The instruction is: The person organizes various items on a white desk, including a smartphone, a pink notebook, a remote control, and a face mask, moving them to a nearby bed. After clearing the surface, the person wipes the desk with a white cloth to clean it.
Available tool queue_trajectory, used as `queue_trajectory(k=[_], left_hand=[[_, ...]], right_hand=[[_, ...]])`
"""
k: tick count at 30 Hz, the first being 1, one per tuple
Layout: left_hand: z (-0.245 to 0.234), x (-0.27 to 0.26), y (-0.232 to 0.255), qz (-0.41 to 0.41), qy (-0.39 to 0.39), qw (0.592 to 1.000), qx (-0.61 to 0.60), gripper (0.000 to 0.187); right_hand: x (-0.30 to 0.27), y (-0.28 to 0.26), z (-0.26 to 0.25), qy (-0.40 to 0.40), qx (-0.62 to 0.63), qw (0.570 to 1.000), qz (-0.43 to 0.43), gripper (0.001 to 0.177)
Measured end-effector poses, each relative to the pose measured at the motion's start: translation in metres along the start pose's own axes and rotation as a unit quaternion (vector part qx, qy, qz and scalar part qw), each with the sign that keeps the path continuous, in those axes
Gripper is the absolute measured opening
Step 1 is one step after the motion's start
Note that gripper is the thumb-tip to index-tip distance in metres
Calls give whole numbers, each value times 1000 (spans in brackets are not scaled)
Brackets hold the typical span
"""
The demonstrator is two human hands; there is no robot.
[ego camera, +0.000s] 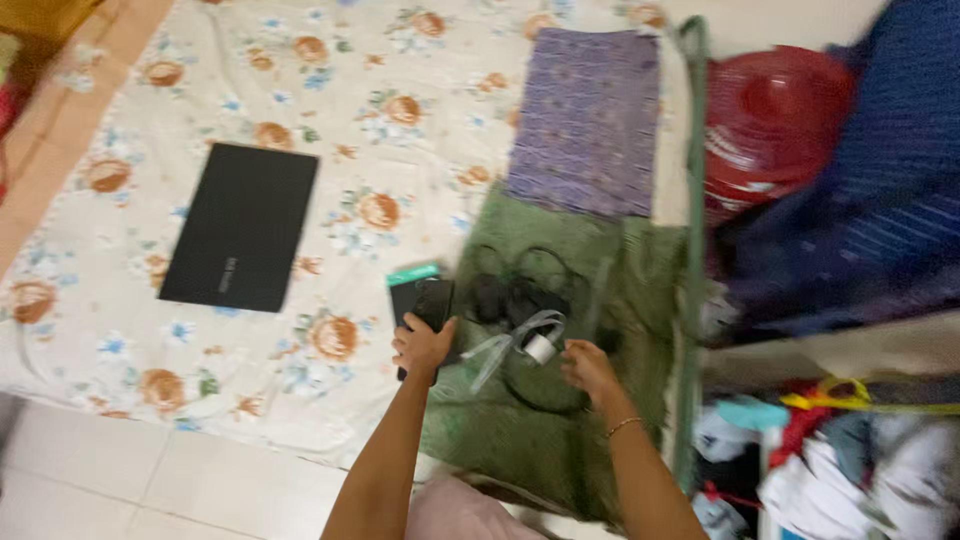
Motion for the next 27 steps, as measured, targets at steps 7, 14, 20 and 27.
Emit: queue_trajectory(k=[7,14,20,27], left_hand=[[-73,152,-132,-127,69,985,98,130],[-65,212,-171,-193,29,976,97,136],[-30,244,-144,-123,72,975,169,132],[2,293,-118,-104,118,974,162,134]], right_hand=[[65,-36,145,-57,-121,991,-12,37],[140,-61,169,53,-216,971,-82,33],[180,-64,199,82,-209,963,-149,29],[193,-75,303,-23,-257,914,-314,25]])
Point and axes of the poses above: each hand's wrist, its own x-axis towards the middle knuckle, its own z-axis out of the palm, y = z × x, the point moved 4 cm from there along x, towards the middle knuckle, and after that the axes turned 4 degrees about y, right-handed, at the moved point
